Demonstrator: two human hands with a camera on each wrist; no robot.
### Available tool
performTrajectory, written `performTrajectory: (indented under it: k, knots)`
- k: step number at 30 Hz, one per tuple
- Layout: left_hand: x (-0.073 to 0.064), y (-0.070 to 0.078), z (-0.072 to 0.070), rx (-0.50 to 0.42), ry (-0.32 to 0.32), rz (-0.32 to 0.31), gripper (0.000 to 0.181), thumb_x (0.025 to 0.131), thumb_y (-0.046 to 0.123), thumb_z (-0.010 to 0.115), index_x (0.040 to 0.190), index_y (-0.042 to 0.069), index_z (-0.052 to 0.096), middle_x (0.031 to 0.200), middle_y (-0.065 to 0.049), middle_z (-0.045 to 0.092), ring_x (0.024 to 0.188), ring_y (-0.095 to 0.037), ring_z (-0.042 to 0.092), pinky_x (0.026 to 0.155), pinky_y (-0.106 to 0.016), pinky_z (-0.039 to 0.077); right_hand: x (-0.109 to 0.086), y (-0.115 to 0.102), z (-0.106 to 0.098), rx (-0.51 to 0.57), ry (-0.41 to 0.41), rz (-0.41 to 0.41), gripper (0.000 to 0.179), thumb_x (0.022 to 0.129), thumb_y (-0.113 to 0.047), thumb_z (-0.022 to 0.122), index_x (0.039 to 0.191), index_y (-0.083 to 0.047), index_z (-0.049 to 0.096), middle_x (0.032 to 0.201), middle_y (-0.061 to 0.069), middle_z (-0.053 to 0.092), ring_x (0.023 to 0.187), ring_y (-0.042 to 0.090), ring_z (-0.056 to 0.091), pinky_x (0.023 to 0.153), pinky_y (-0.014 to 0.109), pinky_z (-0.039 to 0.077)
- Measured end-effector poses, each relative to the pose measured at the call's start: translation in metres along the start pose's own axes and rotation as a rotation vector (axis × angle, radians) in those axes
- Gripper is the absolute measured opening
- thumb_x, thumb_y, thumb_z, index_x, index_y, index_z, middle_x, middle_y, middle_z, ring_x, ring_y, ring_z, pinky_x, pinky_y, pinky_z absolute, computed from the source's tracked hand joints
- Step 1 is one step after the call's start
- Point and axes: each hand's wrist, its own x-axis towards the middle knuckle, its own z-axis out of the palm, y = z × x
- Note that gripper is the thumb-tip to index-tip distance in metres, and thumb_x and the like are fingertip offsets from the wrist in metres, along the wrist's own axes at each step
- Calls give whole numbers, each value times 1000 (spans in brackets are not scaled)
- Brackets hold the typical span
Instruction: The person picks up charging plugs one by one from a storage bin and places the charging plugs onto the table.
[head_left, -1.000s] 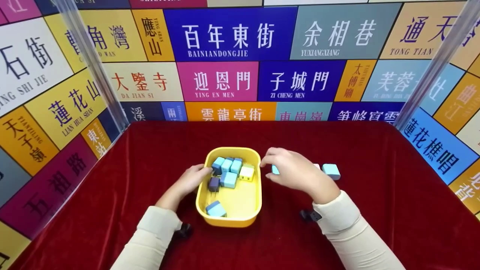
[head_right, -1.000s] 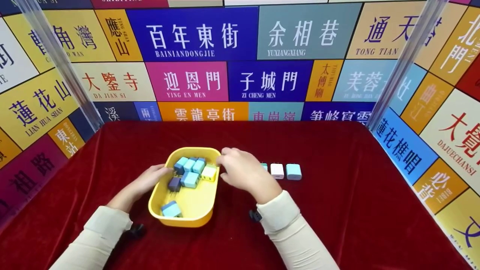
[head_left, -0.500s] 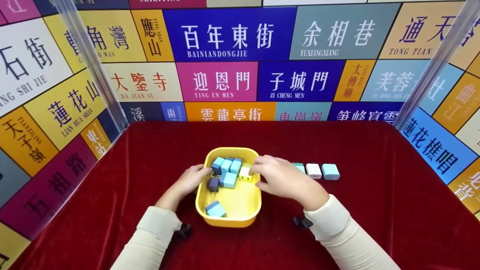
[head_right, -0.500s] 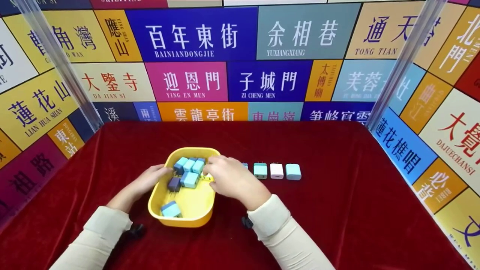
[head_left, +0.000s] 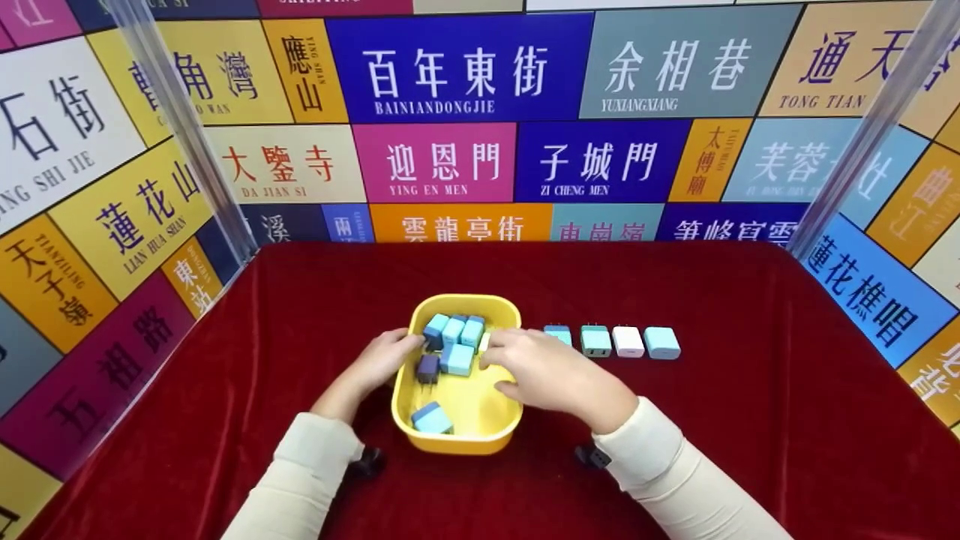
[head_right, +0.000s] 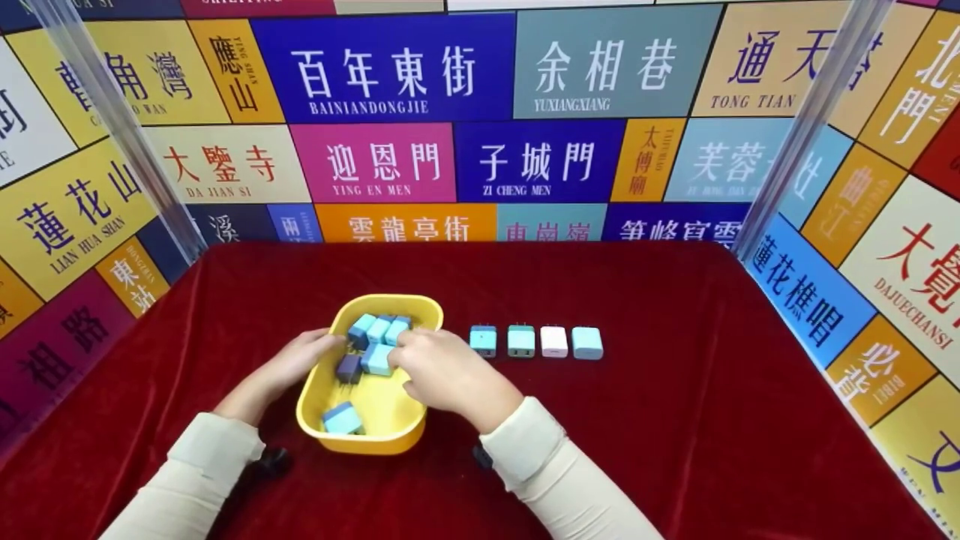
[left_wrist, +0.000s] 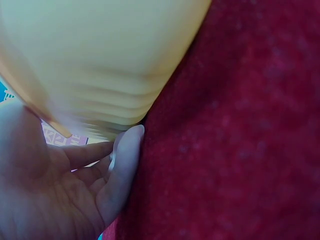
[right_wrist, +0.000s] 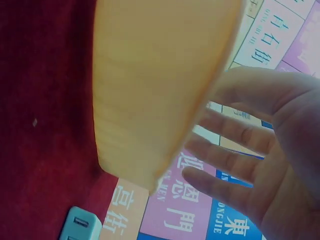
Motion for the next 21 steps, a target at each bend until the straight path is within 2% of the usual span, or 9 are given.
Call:
performTrajectory:
  k: [11, 15, 21]
  knots:
    - [0, 1, 0, 23, -1, 6, 51, 104, 35, 55, 139, -2, 64, 122, -17, 71, 103, -24, 72, 90, -39, 61, 5, -10, 16, -36, 11, -92, 25, 92, -20, 84, 114, -9, 79, 111, 5, 70, 101, 21, 67, 91, 38, 59]
    - [0, 1, 0, 22, 0, 4, 51, 105, 35, 54, 138, -2, 65, 121, -16, 71, 102, -24, 72, 89, -39, 62, 8, -9, 24, -11, 13, -124, 25, 93, -22, 84, 114, -9, 79, 110, 5, 71, 99, 20, 68, 88, 36, 59]
    - [0, 0, 0, 19, 0, -1, 50, 104, 35, 55, 138, -1, 65, 121, -16, 71, 101, -24, 72, 88, -37, 62, 11, -11, 30, 54, 27, -127, 28, 93, -27, 85, 115, -10, 79, 112, 4, 70, 100, 18, 67, 90, 33, 60]
